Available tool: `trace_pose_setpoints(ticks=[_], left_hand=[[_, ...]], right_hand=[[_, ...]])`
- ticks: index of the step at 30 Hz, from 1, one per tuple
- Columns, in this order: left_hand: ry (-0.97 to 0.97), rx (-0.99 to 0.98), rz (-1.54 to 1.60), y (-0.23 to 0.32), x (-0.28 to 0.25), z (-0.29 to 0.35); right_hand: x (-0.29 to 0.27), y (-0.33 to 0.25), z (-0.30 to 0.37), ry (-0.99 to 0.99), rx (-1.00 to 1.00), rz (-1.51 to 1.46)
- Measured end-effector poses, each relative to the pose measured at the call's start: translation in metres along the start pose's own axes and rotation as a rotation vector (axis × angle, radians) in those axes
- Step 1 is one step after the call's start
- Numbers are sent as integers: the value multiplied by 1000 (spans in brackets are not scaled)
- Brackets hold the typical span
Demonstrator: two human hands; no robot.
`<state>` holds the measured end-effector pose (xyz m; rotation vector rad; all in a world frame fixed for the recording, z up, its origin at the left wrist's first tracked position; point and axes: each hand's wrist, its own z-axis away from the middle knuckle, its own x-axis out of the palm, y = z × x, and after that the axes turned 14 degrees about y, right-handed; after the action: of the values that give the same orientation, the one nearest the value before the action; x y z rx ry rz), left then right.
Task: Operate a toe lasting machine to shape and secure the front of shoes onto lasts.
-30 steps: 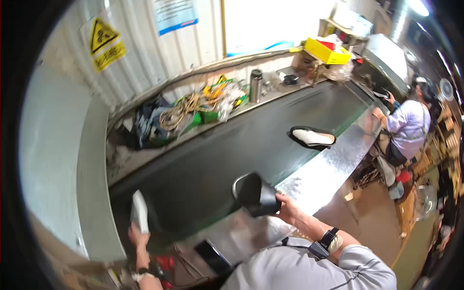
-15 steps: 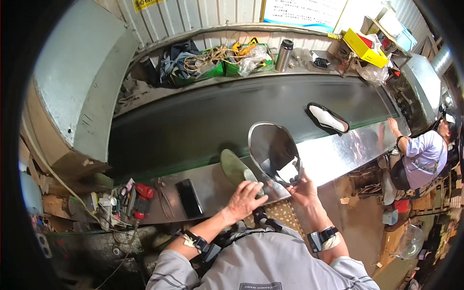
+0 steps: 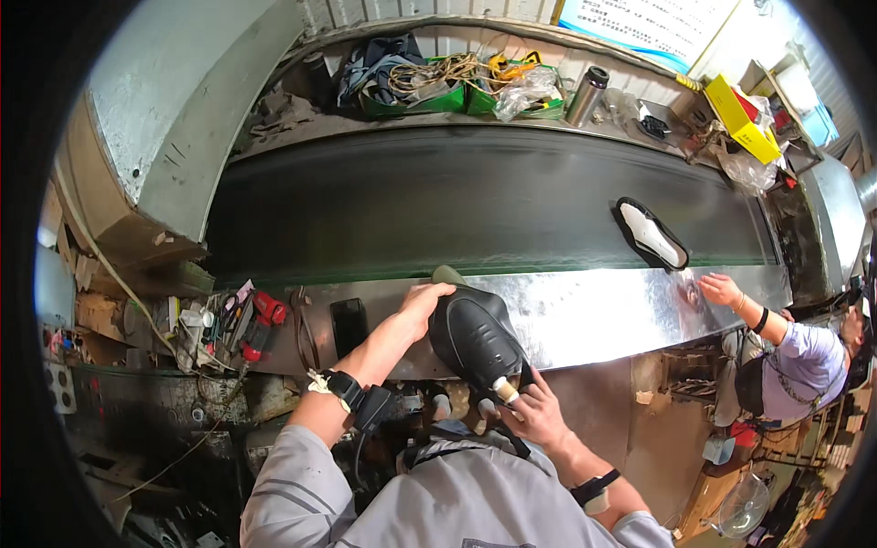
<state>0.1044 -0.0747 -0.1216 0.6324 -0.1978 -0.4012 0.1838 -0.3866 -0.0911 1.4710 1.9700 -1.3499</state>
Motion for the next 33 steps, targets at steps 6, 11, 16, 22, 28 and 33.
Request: trace_pose_setpoints(ticks=[6,11,16,22,28,33], left_hand=[[501,618,-409,-1,19,-39],[696,738,-453,-11,22,-55],[432,209,-284,-25,14,-27],[639,556,-956,-46,60,6],[690,575,-712,-44,42,4],[741,610,-444,-47,7,48]], right_hand=[[53,20,-2,233,123,-45],[68,35,-13,294,383,-332],[35,39,16,46,539,-546],[41,58,34,38,296,-399],[42,71,35,-28,235,-435],[7,51,11,-205,310,-873]])
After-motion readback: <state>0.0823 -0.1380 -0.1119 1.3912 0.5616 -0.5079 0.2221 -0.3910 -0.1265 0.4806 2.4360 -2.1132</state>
